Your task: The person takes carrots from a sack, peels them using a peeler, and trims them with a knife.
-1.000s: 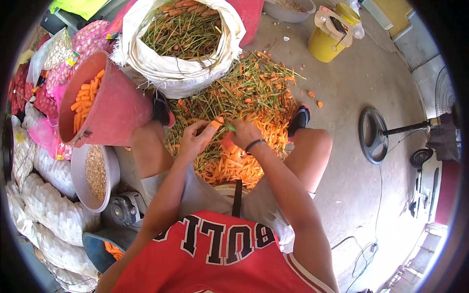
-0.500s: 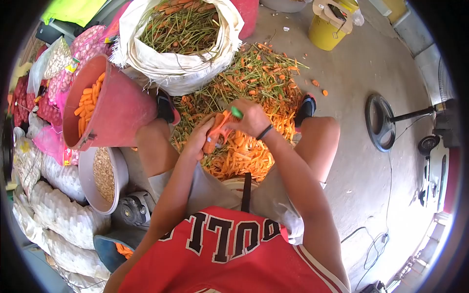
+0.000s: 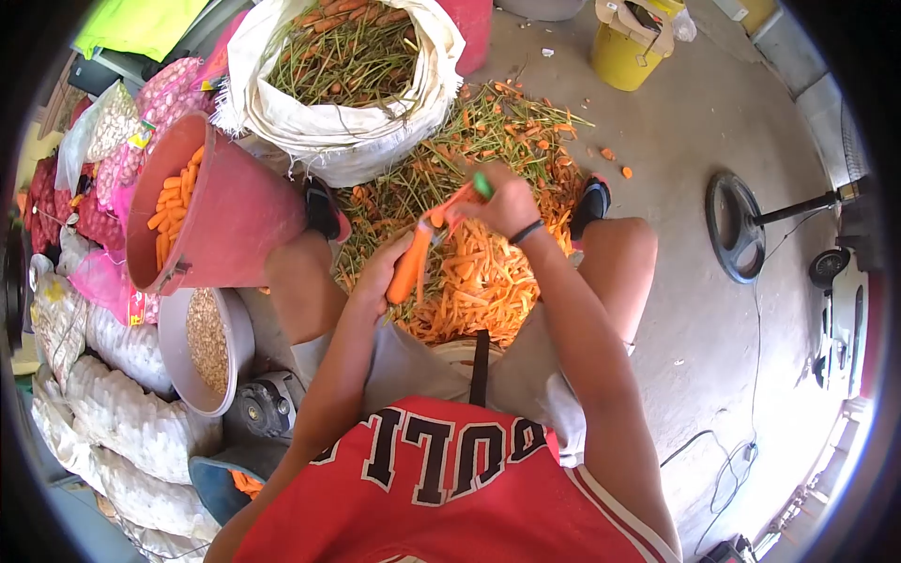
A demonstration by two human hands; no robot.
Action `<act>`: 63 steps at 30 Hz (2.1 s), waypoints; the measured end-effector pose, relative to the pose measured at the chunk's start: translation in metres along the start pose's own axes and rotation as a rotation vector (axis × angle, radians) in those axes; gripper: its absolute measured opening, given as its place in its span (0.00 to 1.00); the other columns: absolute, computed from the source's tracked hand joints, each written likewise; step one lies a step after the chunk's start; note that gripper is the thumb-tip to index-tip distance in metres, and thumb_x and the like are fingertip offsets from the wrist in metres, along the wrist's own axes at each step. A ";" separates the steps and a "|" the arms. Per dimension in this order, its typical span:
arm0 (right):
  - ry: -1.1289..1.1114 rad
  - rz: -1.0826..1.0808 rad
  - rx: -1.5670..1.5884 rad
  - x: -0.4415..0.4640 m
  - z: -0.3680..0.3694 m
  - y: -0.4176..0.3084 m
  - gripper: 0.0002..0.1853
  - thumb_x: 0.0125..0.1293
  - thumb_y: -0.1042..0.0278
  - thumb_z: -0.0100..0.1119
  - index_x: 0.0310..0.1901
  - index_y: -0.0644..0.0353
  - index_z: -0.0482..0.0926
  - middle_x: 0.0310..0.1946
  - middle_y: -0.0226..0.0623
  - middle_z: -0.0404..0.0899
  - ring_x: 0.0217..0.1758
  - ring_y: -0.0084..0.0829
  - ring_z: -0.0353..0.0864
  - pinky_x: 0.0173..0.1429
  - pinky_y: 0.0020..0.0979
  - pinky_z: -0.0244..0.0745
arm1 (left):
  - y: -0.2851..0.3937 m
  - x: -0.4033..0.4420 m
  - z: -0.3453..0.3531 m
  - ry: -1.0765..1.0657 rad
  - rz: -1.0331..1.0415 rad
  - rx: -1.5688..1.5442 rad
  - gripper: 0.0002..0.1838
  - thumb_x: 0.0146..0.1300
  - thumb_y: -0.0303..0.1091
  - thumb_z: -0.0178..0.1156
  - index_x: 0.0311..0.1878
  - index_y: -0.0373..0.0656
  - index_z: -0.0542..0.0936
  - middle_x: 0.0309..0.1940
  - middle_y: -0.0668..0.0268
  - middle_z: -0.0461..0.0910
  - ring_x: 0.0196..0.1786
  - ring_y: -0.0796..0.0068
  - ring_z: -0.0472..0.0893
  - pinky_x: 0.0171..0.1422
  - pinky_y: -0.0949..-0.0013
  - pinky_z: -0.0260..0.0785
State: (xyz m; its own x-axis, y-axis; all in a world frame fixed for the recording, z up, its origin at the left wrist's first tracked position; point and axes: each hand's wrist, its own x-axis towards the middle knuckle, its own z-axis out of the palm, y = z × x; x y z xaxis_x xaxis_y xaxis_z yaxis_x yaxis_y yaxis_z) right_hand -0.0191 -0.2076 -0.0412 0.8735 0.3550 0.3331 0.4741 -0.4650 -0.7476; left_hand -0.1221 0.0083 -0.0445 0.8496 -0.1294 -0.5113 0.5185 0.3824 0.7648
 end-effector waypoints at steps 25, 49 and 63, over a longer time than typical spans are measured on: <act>0.165 0.005 -0.068 0.005 -0.009 0.006 0.29 0.40 0.58 0.83 0.45 0.59 0.81 0.33 0.41 0.80 0.37 0.41 0.82 0.43 0.37 0.78 | -0.003 0.001 -0.001 -0.049 0.075 -0.104 0.20 0.72 0.42 0.55 0.62 0.41 0.74 0.46 0.65 0.80 0.42 0.76 0.82 0.42 0.70 0.79; 0.159 0.111 -0.041 0.005 -0.014 -0.002 0.28 0.41 0.57 0.83 0.42 0.59 0.80 0.31 0.43 0.80 0.35 0.39 0.83 0.40 0.37 0.79 | -0.006 0.005 -0.004 -0.121 0.069 -0.129 0.19 0.73 0.45 0.53 0.57 0.40 0.74 0.39 0.64 0.78 0.38 0.75 0.80 0.41 0.69 0.79; 0.030 -0.054 0.117 -0.022 0.010 -0.034 0.28 0.41 0.57 0.82 0.43 0.58 0.80 0.35 0.41 0.80 0.36 0.38 0.82 0.42 0.37 0.80 | -0.017 0.023 -0.006 0.052 0.085 -0.191 0.19 0.73 0.47 0.53 0.54 0.42 0.76 0.36 0.66 0.80 0.35 0.75 0.81 0.36 0.70 0.78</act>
State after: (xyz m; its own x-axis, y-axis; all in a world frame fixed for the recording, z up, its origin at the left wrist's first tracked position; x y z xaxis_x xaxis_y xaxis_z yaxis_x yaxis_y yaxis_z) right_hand -0.0561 -0.1910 -0.0289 0.8508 0.3517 0.3904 0.5059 -0.3476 -0.7895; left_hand -0.1122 0.0043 -0.0719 0.8809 -0.0432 -0.4714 0.4129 0.5572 0.7204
